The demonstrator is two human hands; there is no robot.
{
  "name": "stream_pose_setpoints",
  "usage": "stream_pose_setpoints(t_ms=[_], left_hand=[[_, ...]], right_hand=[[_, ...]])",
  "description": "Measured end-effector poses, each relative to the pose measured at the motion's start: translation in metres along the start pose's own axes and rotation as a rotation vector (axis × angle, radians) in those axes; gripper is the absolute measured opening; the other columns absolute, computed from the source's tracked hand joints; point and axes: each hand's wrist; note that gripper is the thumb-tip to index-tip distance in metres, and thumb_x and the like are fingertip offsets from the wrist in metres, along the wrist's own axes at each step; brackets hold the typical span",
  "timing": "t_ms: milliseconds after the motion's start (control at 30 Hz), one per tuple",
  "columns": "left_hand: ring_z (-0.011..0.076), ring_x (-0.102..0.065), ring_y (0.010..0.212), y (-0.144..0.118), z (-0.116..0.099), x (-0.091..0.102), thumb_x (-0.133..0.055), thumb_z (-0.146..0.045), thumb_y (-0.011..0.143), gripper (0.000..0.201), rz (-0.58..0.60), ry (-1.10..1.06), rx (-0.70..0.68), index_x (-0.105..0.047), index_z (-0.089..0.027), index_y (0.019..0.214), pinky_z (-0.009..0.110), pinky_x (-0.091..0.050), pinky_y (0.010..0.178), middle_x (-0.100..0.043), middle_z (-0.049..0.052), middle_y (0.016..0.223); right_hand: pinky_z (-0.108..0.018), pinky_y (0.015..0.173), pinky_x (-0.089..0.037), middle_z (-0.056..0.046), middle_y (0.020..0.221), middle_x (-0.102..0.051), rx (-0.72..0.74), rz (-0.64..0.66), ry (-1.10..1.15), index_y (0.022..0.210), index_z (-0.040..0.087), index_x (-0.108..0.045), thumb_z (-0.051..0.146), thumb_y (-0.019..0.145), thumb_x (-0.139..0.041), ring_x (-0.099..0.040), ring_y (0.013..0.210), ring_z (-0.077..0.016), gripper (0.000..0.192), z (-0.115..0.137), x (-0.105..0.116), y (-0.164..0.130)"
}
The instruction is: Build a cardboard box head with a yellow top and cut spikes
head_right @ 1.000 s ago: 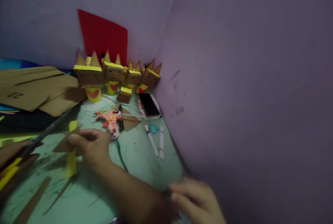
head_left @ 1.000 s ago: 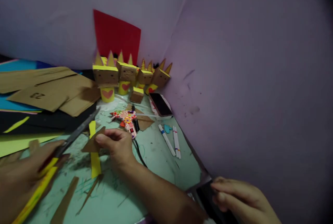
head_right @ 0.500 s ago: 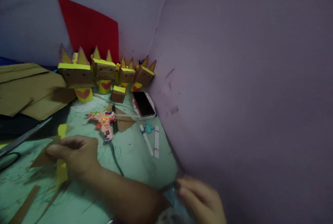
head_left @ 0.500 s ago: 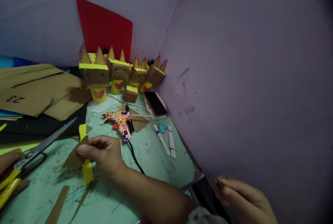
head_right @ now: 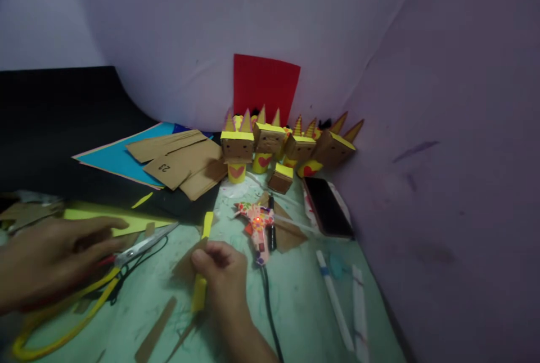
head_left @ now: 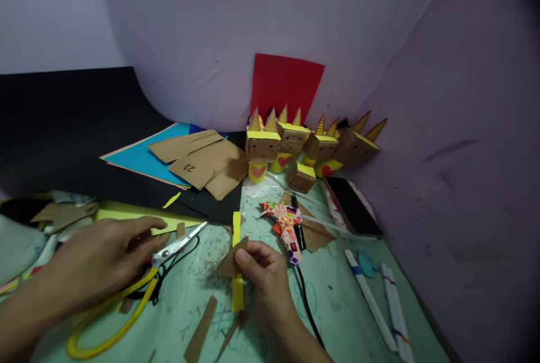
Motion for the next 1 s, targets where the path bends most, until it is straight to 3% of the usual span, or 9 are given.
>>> stream_pose_setpoints(t_ms=[33,100,167,267,433,700,833,1000], left_hand=[[0.0242,-0.06,0.069,-0.004,-0.012,-0.006,-0.05,-0.055,0.073,0.041,0.039,-0.153,-0.037,-0.072,-0.023,0.086,0.028,-0.039,0.059,-0.07,0.004,0.073],[0.022,-0.06,0.068,-0.013,-0.033,-0.024,-0.059,-0.051,0.066,0.034,0.115,-0.397,-0.051,-0.071,-0.022,0.076,0.026,-0.041,0.059,-0.069,0.003,0.075],[0.0188,-0.055,0.059,-0.021,-0.049,-0.041,-0.063,-0.044,0.064,0.028,0.235,-0.535,-0.041,-0.071,-0.02,0.075,0.024,-0.038,0.053,-0.064,0.002,0.065],[0.0147,-0.047,0.055,-0.026,-0.062,-0.056,-0.061,-0.041,0.066,0.024,0.306,-0.691,-0.026,-0.065,-0.017,0.064,0.023,-0.034,0.05,-0.056,0.0,0.057],[0.0092,-0.034,0.047,-0.022,-0.059,-0.063,-0.065,-0.04,0.055,0.028,0.384,-0.941,0.104,-0.05,-0.017,0.051,0.022,-0.026,0.047,-0.045,-0.004,0.048],[0.0089,-0.036,0.049,-0.024,-0.056,-0.074,-0.065,-0.035,0.056,0.025,0.387,-1.035,0.037,-0.052,-0.014,0.052,0.022,-0.025,0.049,-0.046,-0.002,0.05],[0.0058,-0.031,0.044,-0.025,-0.055,-0.081,-0.068,-0.034,0.054,0.025,0.409,-1.148,0.089,-0.054,-0.014,0.057,0.02,-0.02,0.044,-0.045,-0.005,0.048],[0.0039,-0.029,0.04,-0.025,-0.056,-0.089,-0.071,-0.033,0.053,0.026,0.332,-1.23,0.114,-0.052,-0.015,0.056,0.017,-0.017,0.04,-0.042,-0.007,0.043]], right_hand=[[-0.025,0.055,-0.04,0.001,0.056,-0.062,-0.005,0.004,0.007,0.061,0.017,-0.07,0.033,0.054,-0.081,-0.051,0.052,-0.0111,0.02,0.0,0.0,-0.001],[-0.024,0.055,-0.04,0.0,0.056,-0.062,-0.018,0.019,0.021,0.061,0.016,-0.07,0.034,0.054,-0.082,-0.051,0.053,-0.0109,0.023,-0.001,0.0,-0.003],[-0.024,0.055,-0.04,-0.001,0.057,-0.064,-0.036,0.039,0.024,0.062,0.015,-0.07,0.035,0.053,-0.083,-0.052,0.054,-0.0117,0.026,-0.001,-0.001,-0.005],[-0.025,0.053,-0.04,-0.002,0.056,-0.063,-0.058,0.065,0.006,0.061,0.015,-0.069,0.036,0.051,-0.084,-0.051,0.052,-0.0119,0.028,-0.001,-0.002,-0.008],[-0.023,0.049,-0.037,0.0,0.052,-0.06,-0.068,0.069,-0.032,0.06,0.015,-0.069,0.035,0.051,-0.083,-0.047,0.048,-0.0104,0.027,0.001,-0.004,-0.008],[-0.025,0.049,-0.037,0.0,0.052,-0.06,0.033,0.102,-0.037,0.059,0.016,-0.068,0.032,0.053,-0.08,-0.048,0.048,-0.0112,0.021,0.009,-0.008,-0.009],[-0.028,0.053,-0.04,-0.002,0.057,-0.064,0.049,0.128,-0.071,0.063,0.016,-0.07,0.027,0.051,-0.079,-0.052,0.051,-0.0133,0.019,0.01,-0.008,-0.01],[-0.027,0.051,-0.039,-0.002,0.056,-0.065,0.04,0.121,-0.088,0.063,0.015,-0.069,0.024,0.05,-0.077,-0.051,0.048,-0.0121,0.018,0.007,-0.007,-0.009]])
Point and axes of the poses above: each hand's wrist, its own y-axis towards the middle knuckle, its own x-axis out of the back of the hand, z = x × y
